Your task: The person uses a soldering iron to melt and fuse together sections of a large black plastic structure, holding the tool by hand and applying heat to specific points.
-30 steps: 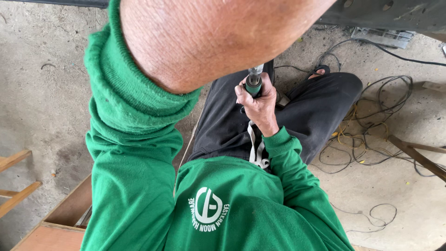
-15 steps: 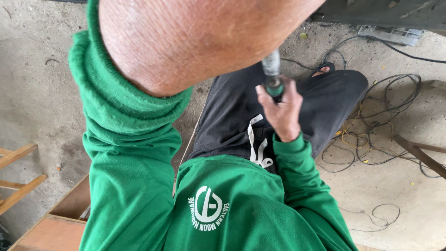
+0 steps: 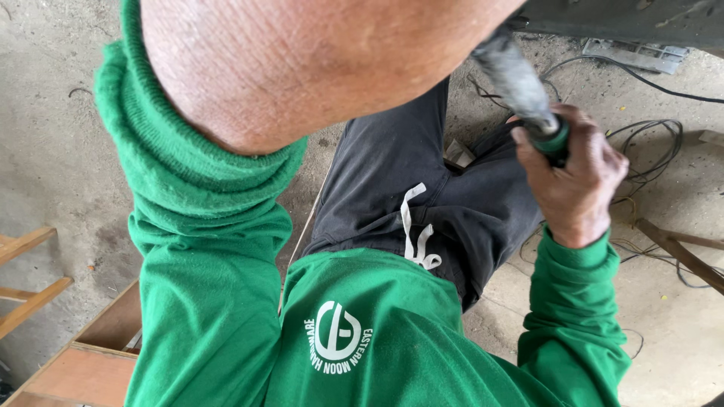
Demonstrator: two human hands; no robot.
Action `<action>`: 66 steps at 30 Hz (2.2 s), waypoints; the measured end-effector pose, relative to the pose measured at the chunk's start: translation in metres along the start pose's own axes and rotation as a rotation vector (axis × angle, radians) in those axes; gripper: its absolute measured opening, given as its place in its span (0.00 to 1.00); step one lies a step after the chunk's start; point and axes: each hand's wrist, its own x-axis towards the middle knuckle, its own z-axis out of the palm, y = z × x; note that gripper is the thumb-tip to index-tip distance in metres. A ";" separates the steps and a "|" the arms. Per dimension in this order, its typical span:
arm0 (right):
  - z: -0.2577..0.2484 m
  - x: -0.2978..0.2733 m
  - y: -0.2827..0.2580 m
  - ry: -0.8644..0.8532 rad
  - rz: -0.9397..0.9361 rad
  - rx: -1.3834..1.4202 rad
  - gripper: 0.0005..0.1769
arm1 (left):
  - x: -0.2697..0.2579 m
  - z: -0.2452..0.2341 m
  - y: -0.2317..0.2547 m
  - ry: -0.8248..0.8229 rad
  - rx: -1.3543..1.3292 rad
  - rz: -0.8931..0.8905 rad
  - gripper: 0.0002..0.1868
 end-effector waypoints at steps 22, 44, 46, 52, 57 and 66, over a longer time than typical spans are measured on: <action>-0.033 0.025 -0.012 -0.166 -0.032 -0.049 0.25 | 0.001 0.025 -0.005 -0.006 0.015 -0.024 0.20; -0.029 0.007 -0.025 -0.036 -0.015 -0.029 0.24 | -0.005 0.026 -0.003 0.002 -0.003 -0.044 0.20; -0.034 0.014 -0.027 -0.037 -0.039 -0.056 0.24 | -0.003 0.029 -0.003 0.002 -0.002 -0.042 0.20; -0.044 0.034 -0.012 -0.136 0.013 -0.063 0.22 | -0.004 0.033 -0.002 0.020 0.008 -0.029 0.21; -0.057 0.039 -0.014 -0.128 -0.167 -0.177 0.25 | -0.001 0.036 -0.005 0.034 -0.016 -0.055 0.21; -0.022 0.012 -0.008 -0.078 -0.060 -0.023 0.24 | -0.011 0.024 -0.009 0.106 -0.110 -0.146 0.21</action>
